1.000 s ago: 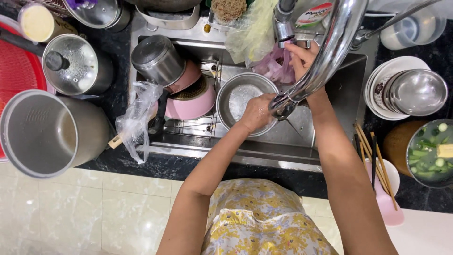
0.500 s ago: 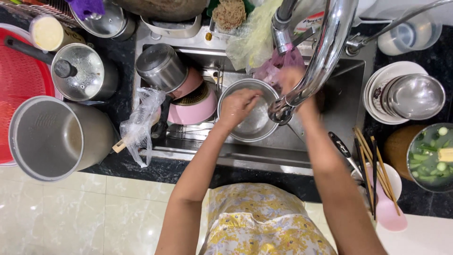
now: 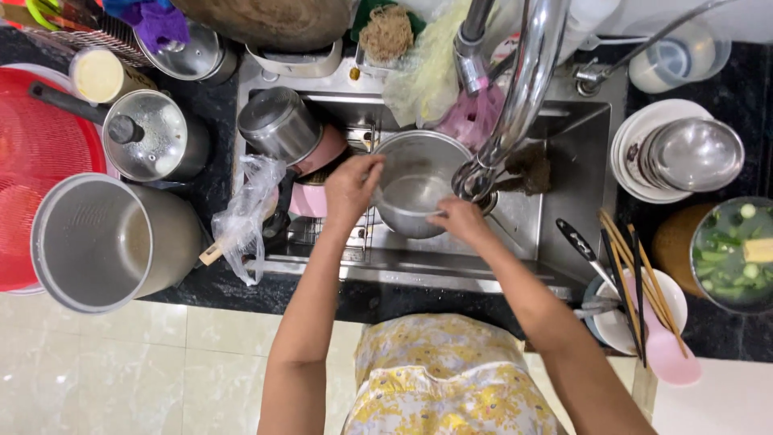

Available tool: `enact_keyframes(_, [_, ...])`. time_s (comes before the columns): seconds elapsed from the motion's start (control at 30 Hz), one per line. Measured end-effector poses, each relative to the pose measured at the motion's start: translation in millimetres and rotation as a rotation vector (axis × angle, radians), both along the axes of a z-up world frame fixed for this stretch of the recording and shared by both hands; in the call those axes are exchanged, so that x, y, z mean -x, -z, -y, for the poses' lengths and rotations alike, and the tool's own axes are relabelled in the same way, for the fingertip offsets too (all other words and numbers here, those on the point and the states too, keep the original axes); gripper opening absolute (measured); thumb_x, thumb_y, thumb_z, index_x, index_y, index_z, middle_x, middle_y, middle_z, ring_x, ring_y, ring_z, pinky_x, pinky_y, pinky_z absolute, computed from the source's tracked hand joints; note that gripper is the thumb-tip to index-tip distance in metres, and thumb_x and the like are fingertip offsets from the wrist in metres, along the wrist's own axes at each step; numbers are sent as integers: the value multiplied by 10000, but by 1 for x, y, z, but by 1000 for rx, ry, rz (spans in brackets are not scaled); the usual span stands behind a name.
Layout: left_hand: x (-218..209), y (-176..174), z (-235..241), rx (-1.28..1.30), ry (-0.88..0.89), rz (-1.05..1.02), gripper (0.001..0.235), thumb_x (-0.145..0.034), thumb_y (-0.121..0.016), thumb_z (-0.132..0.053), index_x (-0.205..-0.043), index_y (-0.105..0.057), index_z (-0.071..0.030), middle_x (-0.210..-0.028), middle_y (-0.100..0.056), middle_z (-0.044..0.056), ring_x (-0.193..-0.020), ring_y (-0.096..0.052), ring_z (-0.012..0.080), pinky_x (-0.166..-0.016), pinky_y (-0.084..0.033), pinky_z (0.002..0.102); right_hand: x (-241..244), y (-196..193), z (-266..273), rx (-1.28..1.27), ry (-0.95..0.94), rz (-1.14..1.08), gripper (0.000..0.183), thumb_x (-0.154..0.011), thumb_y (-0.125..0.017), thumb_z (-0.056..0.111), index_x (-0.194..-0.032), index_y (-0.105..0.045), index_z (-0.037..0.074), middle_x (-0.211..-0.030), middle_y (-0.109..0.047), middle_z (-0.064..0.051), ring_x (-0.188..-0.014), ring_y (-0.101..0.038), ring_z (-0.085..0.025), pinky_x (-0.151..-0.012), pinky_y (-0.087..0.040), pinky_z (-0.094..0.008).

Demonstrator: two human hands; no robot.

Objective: Washing various dishes, pots, and utensils in a kitchen sink.

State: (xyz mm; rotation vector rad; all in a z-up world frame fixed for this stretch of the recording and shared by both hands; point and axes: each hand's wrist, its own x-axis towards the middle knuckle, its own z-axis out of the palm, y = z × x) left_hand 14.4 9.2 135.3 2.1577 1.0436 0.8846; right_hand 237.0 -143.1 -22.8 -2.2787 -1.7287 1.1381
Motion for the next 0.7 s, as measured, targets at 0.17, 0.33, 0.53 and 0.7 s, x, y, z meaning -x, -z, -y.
enact_keyframes(0.17, [35,-18,-12,-86,-121,-30,150,-944,-745,-187,-1070,-776,-113,-1016,-768,88,-877,-742,258,-768,-574,364,10,-94,3,-223,113,-97,496,-857,-774,537,-961,-701,57,-915,-672,-100,-827,-690,-258,-728,-544,-430])
enact_keyframes(0.33, [65,-36,-13,-100,-176,-79,154,-966,-746,-170,-1086,-776,-78,-1023,-761,134,-888,-739,285,-795,-572,372,45,-157,23,-203,99,-36,508,-896,-721,559,-817,-696,58,-853,-697,-88,-738,-700,-226,-632,-505,-366])
enact_keyframes(0.53, [72,-52,-3,-70,-217,-140,166,-974,-733,-174,-1101,-785,-81,-1019,-761,149,-863,-742,290,-764,-559,374,-3,-153,20,44,516,-379,423,-910,-679,520,-950,-741,104,-849,-755,-86,-542,-706,-133,-503,-522,-279])
enact_keyframes(0.7, [73,-43,-3,-32,-218,-161,207,-959,-741,-203,-1115,-783,-73,-997,-755,168,-867,-736,310,-770,-555,390,-89,-192,29,-66,816,-400,454,-931,-633,479,-1076,-752,66,-867,-770,-63,-427,-636,-130,-426,-519,-259])
